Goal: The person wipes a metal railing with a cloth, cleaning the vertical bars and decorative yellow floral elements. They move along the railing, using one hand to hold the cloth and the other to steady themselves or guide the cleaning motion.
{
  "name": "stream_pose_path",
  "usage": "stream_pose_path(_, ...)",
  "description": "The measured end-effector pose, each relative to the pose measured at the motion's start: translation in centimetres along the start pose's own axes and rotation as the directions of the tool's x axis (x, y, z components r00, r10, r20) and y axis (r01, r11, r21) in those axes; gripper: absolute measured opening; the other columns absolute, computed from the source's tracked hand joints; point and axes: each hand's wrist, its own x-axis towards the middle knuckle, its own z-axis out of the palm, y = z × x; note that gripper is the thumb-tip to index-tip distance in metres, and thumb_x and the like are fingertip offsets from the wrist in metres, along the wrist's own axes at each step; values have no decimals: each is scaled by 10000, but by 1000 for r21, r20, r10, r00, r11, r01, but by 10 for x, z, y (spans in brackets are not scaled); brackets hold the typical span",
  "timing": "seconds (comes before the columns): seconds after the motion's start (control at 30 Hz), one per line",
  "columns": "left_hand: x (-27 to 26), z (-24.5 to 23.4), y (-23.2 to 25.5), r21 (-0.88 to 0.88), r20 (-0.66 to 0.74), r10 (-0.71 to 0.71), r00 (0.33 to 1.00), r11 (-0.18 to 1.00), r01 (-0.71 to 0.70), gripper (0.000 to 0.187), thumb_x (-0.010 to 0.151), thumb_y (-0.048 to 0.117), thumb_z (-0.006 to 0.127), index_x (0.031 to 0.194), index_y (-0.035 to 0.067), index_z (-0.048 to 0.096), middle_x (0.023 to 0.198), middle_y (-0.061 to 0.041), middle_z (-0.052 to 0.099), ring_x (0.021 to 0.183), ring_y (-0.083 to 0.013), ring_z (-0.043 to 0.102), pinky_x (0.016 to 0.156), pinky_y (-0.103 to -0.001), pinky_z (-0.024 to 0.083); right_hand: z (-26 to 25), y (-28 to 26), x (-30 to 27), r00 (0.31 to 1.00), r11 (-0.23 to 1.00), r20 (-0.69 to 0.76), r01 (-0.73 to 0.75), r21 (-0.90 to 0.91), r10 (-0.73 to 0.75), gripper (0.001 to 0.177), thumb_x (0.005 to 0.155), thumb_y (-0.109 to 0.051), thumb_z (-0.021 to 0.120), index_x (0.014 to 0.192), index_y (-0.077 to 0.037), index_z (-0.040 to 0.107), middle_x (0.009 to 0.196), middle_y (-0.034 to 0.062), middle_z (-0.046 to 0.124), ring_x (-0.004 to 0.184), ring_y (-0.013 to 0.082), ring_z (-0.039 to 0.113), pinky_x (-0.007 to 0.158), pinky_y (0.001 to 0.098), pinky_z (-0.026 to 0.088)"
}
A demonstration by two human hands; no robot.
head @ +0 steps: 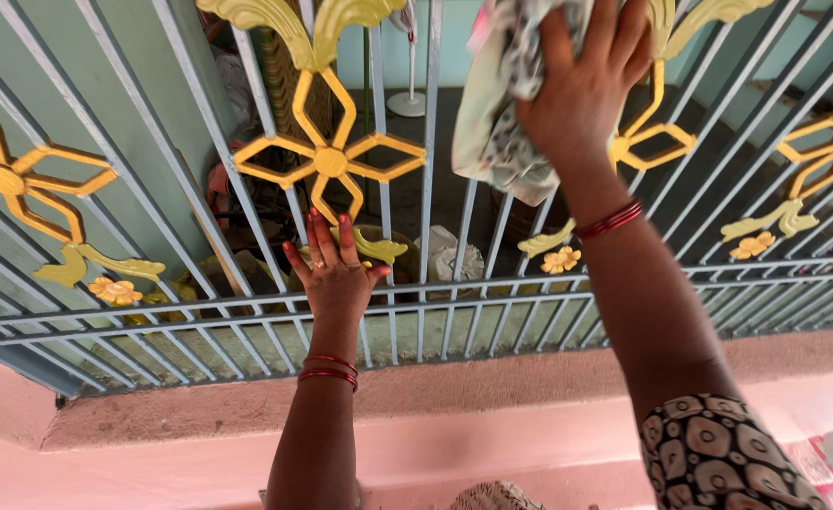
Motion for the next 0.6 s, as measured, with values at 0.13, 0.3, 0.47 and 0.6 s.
stream_pose_path(0.13,-5,-2,0,-18,-61,19,998,1000,-20,1333,745,775,687,1600,251,-190,1694,-258,-18,1595,-361,36,1204,-720,46,-5,-18,-47,994,993,106,-31,112,19,575,861,-274,829,1393,-152,648,1498,256,437,1469,519,325,1148,671,294)
stream_pose_path(0.3,-4,-4,1,-9,-16,8,1000,1000,-8,1318,748,777,680,1609,236,-158,1696,-247,-3,1593,-360,44,1195,-727,42,-33,-28,-89,968,989,245,11,145,-46,434,870,-298,831,1270,-170,723,1385,207,497,1384,458,431,1029,628,399)
stream_pose_path(0.47,-4,-5,1,-19,-9,10,1000,1000,-10,1316,751,782,676,1618,227,-143,1701,-248,5,1596,-362,51,1194,-729,43,-61,3,-97,942,969,295,93,231,-161,472,798,-155,849,1252,-232,750,1424,125,556,1357,361,511,1028,508,471)
stream_pose_path(0.6,-5,-6,1,-36,-48,27,999,999,-28,1302,763,792,657,1618,238,-152,1704,-252,8,1598,-368,57,1194,-726,44,-59,63,-50,991,994,80,112,-3,-112,487,786,-115,837,1258,-180,735,1315,180,568,1267,384,536,998,505,464)
